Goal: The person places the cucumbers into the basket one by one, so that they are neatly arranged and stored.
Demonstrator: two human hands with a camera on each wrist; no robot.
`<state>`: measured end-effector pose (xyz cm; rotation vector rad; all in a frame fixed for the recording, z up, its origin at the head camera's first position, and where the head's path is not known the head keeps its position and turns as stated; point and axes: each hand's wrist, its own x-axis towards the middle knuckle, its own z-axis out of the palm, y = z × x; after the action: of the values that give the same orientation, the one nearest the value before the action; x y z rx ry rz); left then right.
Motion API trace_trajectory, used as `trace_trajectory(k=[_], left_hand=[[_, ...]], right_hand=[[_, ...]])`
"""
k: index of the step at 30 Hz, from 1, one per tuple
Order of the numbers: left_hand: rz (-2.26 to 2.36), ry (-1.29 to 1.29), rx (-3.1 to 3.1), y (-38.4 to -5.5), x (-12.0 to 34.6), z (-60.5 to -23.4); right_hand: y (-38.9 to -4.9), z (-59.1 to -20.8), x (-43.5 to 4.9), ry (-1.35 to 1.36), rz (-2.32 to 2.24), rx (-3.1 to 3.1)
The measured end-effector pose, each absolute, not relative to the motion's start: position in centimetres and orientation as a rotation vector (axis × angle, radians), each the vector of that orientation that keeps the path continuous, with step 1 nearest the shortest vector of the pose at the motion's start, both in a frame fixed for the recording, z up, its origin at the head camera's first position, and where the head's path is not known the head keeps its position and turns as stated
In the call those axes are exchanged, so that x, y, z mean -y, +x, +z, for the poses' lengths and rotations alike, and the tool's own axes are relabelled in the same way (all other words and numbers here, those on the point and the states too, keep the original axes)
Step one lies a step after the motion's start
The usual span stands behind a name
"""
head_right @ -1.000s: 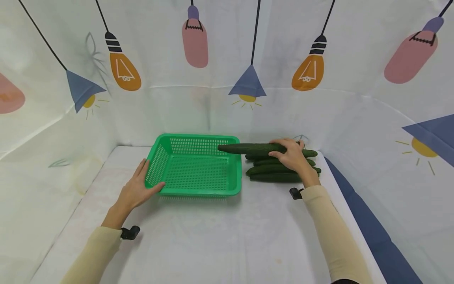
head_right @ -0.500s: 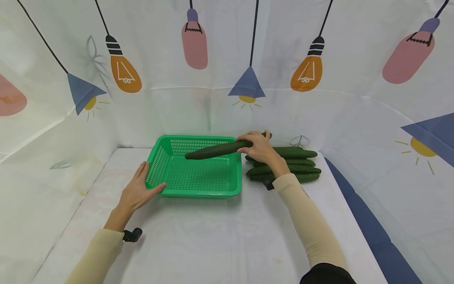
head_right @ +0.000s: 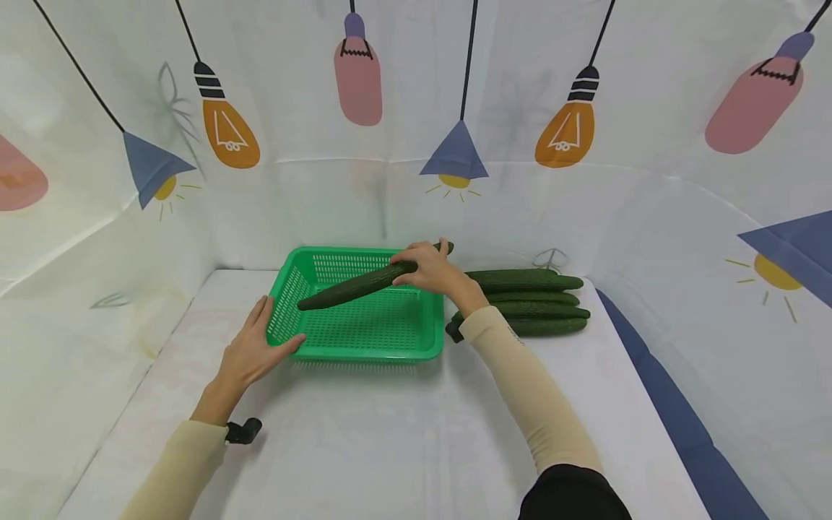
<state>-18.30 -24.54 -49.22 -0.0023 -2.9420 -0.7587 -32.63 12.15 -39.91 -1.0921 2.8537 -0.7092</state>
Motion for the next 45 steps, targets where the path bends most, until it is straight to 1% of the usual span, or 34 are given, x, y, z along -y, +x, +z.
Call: trace_trajectory(k=[8, 18, 25, 45], left_hand=[[-0.752, -0.026, 2.944, -18.5, 24.7, -49.2], [-0.733, -0.036, 2.968, -18.8, 24.7, -49.3], [-0.746, -0.031, 2.963, -18.9, 24.6, -49.6], [-0.731, -0.013, 2.94, -18.7, 24.6, -49.7]], right_hand=[[-33.4, -40.1, -9.3, -1.113, -0.659, -2.821], [-34.0, -42.8, -7.0, -1.066, -0.652, -2.74], [-34.3, -44.2, -6.6, -0.977, -0.68, -2.731], [-35.2, -46.8, -6.3, -0.911, -0.657, -2.619]])
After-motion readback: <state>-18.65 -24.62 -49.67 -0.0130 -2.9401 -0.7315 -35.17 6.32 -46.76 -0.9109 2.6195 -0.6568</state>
